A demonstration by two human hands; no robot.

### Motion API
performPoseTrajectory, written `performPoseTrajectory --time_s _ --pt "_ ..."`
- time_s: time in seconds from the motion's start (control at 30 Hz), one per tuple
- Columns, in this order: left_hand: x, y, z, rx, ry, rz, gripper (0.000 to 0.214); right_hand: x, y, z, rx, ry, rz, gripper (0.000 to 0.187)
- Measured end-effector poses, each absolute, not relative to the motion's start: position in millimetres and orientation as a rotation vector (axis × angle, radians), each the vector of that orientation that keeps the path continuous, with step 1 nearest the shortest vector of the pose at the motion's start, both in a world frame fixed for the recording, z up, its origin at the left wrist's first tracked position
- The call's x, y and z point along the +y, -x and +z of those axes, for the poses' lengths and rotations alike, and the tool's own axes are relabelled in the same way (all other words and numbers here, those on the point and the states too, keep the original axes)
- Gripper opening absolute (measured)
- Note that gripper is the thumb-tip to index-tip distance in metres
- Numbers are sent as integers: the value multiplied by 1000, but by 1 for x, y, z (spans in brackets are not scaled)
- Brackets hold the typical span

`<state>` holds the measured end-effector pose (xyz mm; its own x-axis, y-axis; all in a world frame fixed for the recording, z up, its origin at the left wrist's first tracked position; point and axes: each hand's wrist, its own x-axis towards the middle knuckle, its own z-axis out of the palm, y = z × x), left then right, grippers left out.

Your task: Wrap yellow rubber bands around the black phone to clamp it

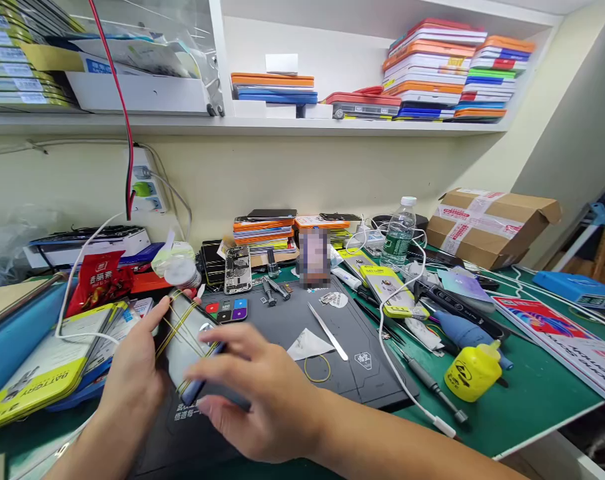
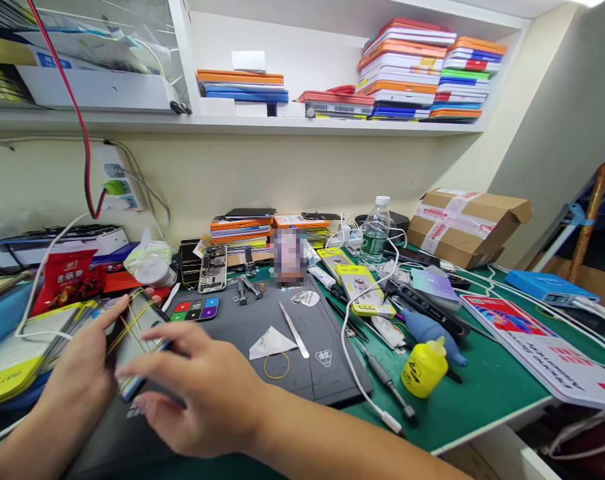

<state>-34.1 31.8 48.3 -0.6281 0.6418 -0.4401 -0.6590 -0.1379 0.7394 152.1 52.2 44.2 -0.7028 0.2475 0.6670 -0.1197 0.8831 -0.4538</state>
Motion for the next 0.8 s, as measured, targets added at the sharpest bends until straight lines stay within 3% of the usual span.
performPoseTrajectory --time_s 0.07,0.13,0.2,0.27,0.53,0.7,0.8 --pt "32 32 49 1198 -71 1952 21 54 -150 44 -2136 253 736 50" --pt "31 31 50 1159 -151 2031 21 57 -147 41 -2011 428 1128 61" --pt "30 32 49 1120 -170 2064 22 63 -145 39 -1848 584 1643 63" --pt "28 34 48 1080 -172 2050 25 70 -144 37 -1679 668 1872 61" --pt "21 36 43 1266 -334 1874 23 99 -155 53 -1481 846 1627 71" --pt "12 22 44 1329 -700 1486 45 117 -164 57 -1296 873 1552 65" --pt "4 14 34 1469 -1113 1659 46 115 -161 57 -1220 800 1699 83"
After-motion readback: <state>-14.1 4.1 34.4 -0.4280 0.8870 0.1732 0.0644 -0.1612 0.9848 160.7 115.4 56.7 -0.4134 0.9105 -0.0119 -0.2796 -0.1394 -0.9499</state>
